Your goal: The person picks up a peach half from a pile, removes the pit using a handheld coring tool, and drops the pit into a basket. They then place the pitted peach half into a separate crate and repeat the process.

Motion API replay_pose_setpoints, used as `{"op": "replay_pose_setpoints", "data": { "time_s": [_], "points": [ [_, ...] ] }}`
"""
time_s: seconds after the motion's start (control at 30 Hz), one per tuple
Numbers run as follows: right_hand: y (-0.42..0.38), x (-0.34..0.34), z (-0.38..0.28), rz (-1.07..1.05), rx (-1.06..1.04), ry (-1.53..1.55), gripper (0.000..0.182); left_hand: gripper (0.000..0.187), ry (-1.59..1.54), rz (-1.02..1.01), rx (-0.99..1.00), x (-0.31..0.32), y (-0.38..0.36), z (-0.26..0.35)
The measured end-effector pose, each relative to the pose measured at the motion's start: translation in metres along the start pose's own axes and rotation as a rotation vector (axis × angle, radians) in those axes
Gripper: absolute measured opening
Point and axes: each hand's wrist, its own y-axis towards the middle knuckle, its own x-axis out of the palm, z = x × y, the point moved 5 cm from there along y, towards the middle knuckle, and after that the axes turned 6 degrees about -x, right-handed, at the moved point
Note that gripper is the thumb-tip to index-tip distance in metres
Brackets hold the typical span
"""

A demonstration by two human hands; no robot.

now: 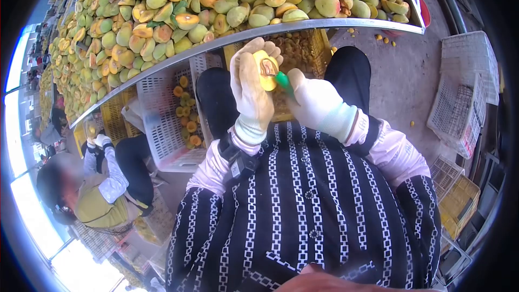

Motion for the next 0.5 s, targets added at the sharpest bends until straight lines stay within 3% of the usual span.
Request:
{"op": "replay_pose_setpoints", "data": {
  "time_s": [0.2,0.27,0.33,0.4,0.43,0.47,0.5],
  "points": [
    [0.015,0.012,-0.006,-0.112,0.028,0.257,0.031,0.036,-0.084,0.041,0.061,-0.006,0.003,0.006],
    [0.02,0.016,-0.005,-0.087,0.017,0.209,0.031,0.035,-0.053,0.136,0.214,-0.008,0.003,0.007],
    [0.026,0.017,-0.002,-0.121,0.025,0.165,0.029,0.034,-0.045,0.212,0.201,-0.012,0.007,0.01],
    [0.024,0.025,0.007,-0.2,0.035,0.223,0.028,0.037,0.127,0.05,-0.009,-0.018,0.014,0.011],
    [0.02,0.03,0.008,-0.236,0.009,0.337,0.028,0.041,-0.145,0.054,-0.307,-0.019,0.014,0.0],
    [0.019,0.033,0.006,-0.272,-0.019,0.45,0.028,0.041,-0.145,0.059,-0.31,-0.021,0.015,0.002],
    [0.017,0.029,0.002,-0.352,0.122,0.336,0.031,0.042,-0.104,0.004,-0.368,-0.019,0.016,0.001]
  ]
}}
